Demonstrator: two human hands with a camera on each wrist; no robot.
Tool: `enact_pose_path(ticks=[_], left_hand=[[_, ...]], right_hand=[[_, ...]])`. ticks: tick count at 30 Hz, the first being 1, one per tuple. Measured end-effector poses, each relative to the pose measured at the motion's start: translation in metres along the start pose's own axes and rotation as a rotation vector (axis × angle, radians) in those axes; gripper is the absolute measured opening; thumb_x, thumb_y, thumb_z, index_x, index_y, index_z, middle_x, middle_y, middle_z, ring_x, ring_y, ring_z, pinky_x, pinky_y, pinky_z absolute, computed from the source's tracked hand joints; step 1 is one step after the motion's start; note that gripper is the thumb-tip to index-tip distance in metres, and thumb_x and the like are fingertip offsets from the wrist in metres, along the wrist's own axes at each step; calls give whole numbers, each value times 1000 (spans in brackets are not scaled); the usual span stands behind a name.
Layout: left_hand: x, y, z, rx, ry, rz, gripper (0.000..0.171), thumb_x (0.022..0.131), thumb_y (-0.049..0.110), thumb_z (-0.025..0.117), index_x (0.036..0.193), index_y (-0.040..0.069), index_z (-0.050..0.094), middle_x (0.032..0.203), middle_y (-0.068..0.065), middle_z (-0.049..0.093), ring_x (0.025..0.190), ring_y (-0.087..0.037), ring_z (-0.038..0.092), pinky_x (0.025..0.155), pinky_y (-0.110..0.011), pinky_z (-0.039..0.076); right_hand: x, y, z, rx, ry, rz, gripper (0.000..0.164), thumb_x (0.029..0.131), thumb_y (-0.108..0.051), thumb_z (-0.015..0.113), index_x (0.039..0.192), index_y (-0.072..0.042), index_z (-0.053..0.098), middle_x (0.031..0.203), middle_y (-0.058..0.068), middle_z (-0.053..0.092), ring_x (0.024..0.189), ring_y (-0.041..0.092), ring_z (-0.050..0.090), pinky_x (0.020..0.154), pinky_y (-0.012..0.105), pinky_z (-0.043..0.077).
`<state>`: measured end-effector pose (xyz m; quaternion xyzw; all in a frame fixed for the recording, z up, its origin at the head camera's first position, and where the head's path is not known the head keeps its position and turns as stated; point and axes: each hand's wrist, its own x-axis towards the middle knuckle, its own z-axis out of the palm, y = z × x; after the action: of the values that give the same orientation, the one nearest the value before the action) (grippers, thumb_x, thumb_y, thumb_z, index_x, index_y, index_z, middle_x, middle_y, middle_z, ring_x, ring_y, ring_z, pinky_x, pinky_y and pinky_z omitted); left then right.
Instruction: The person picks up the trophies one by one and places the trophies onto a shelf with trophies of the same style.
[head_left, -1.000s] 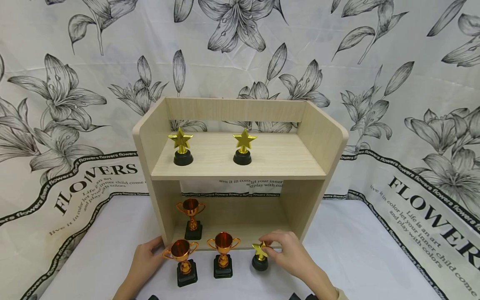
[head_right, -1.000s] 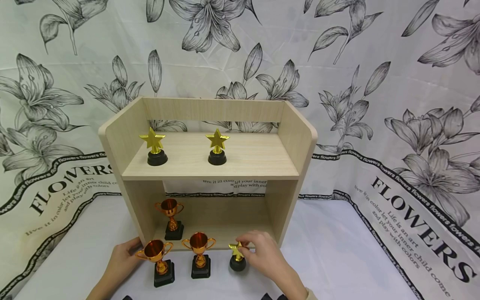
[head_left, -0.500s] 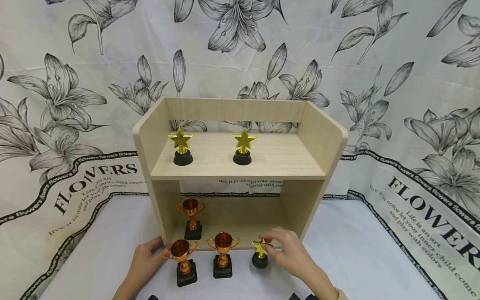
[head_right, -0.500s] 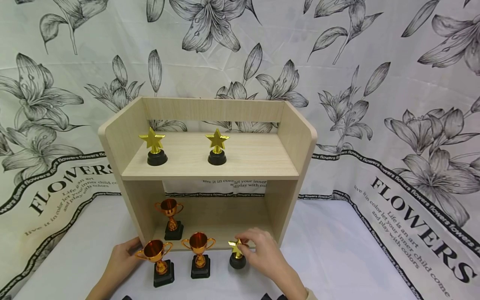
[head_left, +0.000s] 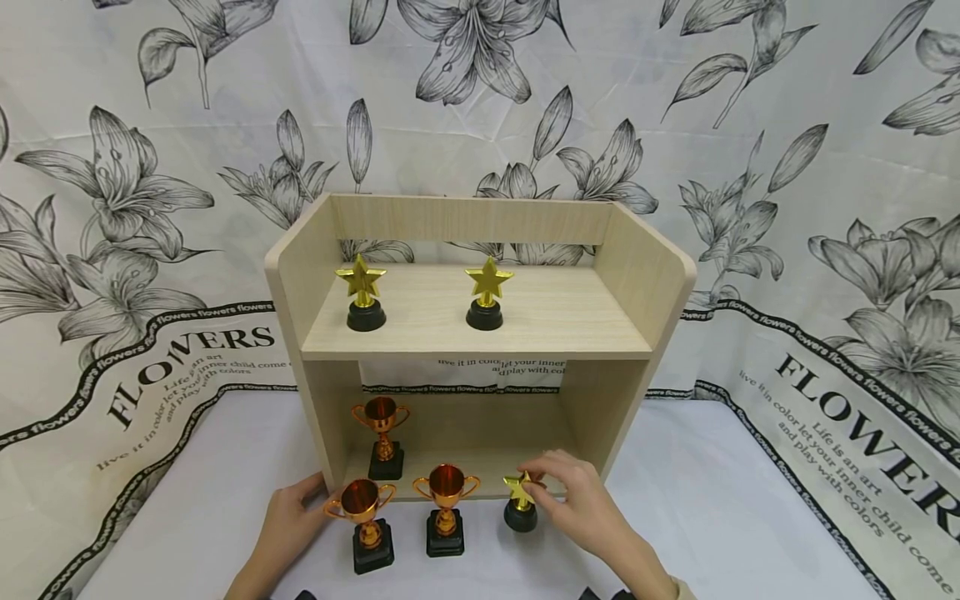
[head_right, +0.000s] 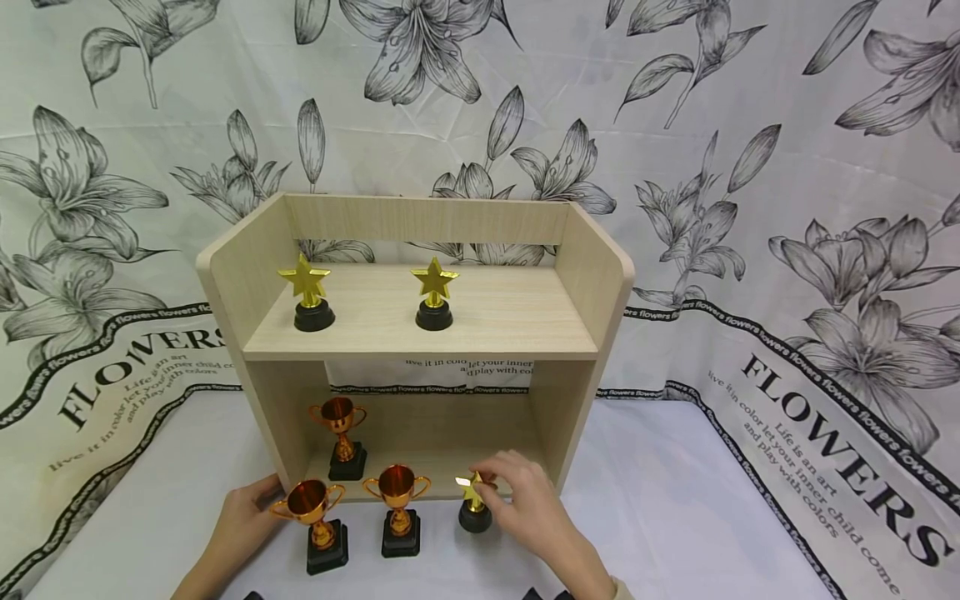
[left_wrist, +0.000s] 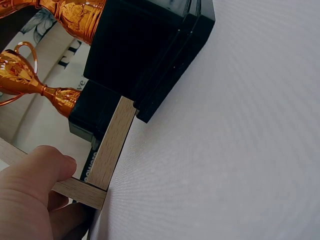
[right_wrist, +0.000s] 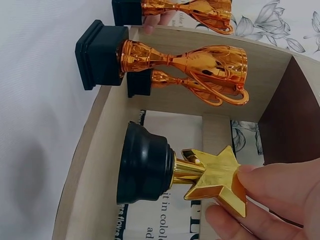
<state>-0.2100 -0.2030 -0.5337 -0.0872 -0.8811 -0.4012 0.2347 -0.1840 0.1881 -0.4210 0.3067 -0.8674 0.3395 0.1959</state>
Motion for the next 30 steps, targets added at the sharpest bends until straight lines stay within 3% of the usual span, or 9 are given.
enact_pose_path(ticks=[6,12,17,23,30], left_hand=[[0,-1,1,2,0,5,36,72,15,80,103,-1,70,97,-11,71,95,-31,66,81,-48,53],[0,-2,1,12,9,13,35,72,15,80,102,-1,70,96,-11,72,94,-30,67,79,-47,54],[0,-1,1,7,11,19,36,72,15,80,102,-2,70,97,-14,71,93,-33,67,78,-49,53],[0,-2,1,5,-9,0,38,72,15,80,104,-3,69,99,-15,70,95,-33,66,80,-50,52],[1,-4,0,-5,-40,-24,41,75,18,78,108,-4,67,103,-17,69,98,-35,65,82,-51,52]], right_hand=[[2,-3,-1,-10,35,-13,30,73,-1,77,98,-17,70,87,-15,65,80,-1,58,95,49,45],[2,-5,-3,-9,48,-15,29,76,-3,75,99,-17,69,84,-18,63,79,-3,56,95,49,45],[2,-6,-3,-17,76,-45,29,77,-3,74,101,-18,69,84,-18,61,79,-2,56,98,43,44],[2,-8,-5,-8,108,-83,26,80,-4,72,102,-17,68,83,-12,62,79,1,55,106,23,35],[3,-11,-7,-8,121,-82,29,80,-3,71,104,-18,68,96,-14,66,92,8,61,107,19,30]])
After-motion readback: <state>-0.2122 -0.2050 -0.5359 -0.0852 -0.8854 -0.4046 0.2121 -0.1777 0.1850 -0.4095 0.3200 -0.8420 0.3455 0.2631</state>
